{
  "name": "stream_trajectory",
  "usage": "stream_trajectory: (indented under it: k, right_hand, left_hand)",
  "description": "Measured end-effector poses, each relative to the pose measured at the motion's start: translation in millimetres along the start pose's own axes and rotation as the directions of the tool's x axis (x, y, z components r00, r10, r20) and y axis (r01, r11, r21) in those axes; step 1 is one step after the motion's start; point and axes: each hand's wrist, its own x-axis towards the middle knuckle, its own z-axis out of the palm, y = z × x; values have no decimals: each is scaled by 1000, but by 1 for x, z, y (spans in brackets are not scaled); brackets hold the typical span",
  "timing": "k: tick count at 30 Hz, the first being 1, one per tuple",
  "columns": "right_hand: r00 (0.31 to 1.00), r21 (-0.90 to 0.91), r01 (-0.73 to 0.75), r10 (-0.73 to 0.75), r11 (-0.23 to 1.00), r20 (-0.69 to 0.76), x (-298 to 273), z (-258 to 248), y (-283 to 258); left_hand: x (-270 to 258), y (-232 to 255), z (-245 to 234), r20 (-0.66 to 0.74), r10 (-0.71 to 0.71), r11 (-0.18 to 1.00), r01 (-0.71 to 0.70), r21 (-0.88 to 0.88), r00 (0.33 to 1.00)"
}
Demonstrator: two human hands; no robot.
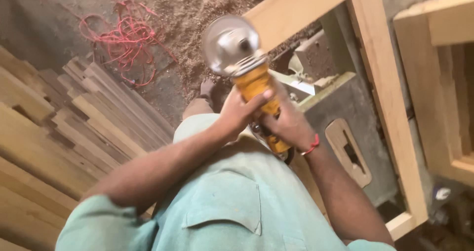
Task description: The person uses a yellow angle grinder to sand the edges and surfaces of a rectangular wooden frame. They move the tool along the frame's length and corners, generating sawdust, and occasionally reposition the frame on the workbench to access different sides.
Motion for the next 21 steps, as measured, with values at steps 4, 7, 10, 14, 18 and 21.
stream_trajectory:
  k: [4, 7, 10, 14, 18, 21]
  right_hand:
    - [992, -60, 87, -91, 994, -83, -12, 7, 9]
    - [955, 58, -269, 274, 961, -112, -20, -7, 18]
    - [961, 37, -246, 249, 969, -121, -39, -4, 19]
    - [961, 138, -234, 251, 962, -119, -80, 15, 29]
    - [985, 28, -35, 39, 999, -170, -108, 21, 36]
    - [980, 5, -31, 31, 1000, -199, -111, 26, 39]
  left_hand:
    - [2, 0, 2, 86, -48, 998, 44, 50, 995]
    - [10, -10, 20, 123, -128, 992, 127, 9, 984]
    - [-2, -15, 25, 109, -165, 986, 160, 55, 980]
    - [-29, -39, 29, 164, -196, 979, 204, -30, 967]
    - [-56, -54, 36, 192, -197, 977, 177, 120, 961]
    - [-57, -57, 34, 213, -159, 982, 133, 134, 964]
